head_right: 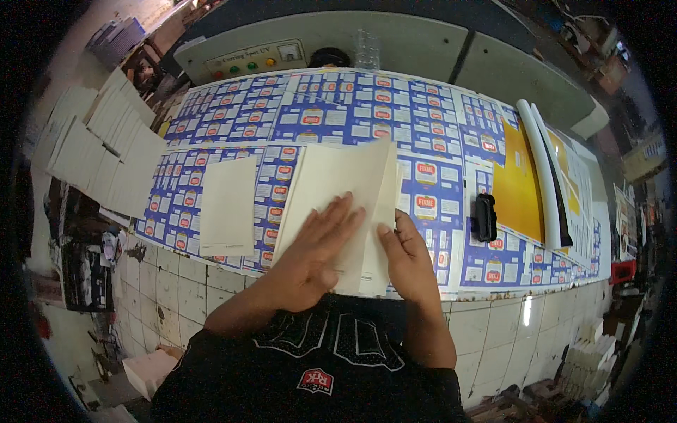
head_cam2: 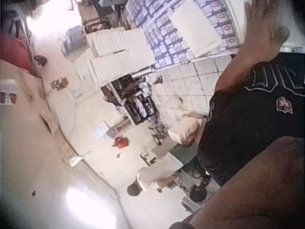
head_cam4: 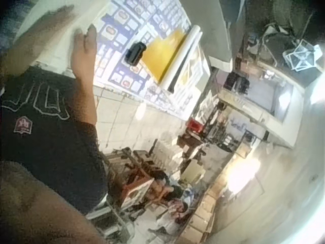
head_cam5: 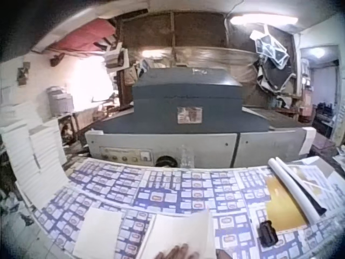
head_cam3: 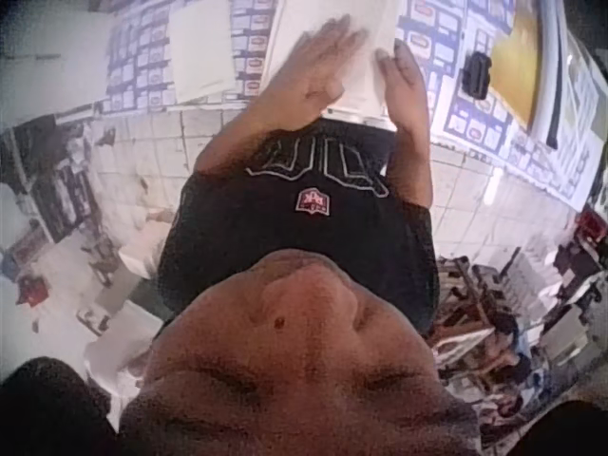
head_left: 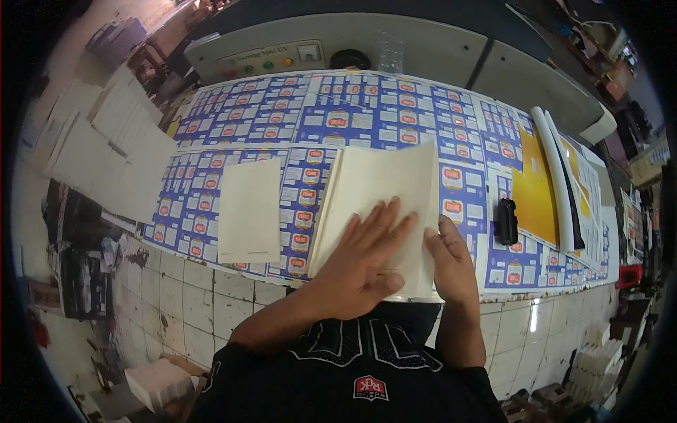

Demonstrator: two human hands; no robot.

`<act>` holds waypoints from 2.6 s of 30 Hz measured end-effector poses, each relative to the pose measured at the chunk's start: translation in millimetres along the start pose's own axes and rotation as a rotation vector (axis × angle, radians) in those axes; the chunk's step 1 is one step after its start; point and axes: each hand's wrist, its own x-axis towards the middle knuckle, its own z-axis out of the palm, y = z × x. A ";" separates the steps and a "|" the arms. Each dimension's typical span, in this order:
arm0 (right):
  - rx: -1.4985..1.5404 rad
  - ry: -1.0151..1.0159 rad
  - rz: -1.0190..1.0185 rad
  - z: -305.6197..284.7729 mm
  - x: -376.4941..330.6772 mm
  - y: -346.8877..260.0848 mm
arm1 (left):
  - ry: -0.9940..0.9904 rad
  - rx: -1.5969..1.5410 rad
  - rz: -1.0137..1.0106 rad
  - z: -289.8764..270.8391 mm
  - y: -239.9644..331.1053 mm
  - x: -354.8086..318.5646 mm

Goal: The person counts paper sheets by hand at a table, moving them one by one from a center stack into separate piles.

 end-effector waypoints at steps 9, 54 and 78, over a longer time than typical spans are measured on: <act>-0.155 0.307 -0.080 -59.9 -17.5 1.5 | 0.103 0.158 0.001 11.3 -4.6 -7.8; 0.041 0.420 -0.258 -138.0 -66.6 -27.9 | 0.009 0.407 -0.112 36.0 -6.3 -4.1; -0.007 0.544 -0.424 -138.8 -56.7 -30.6 | -0.022 0.470 -0.072 42.6 -8.7 -6.3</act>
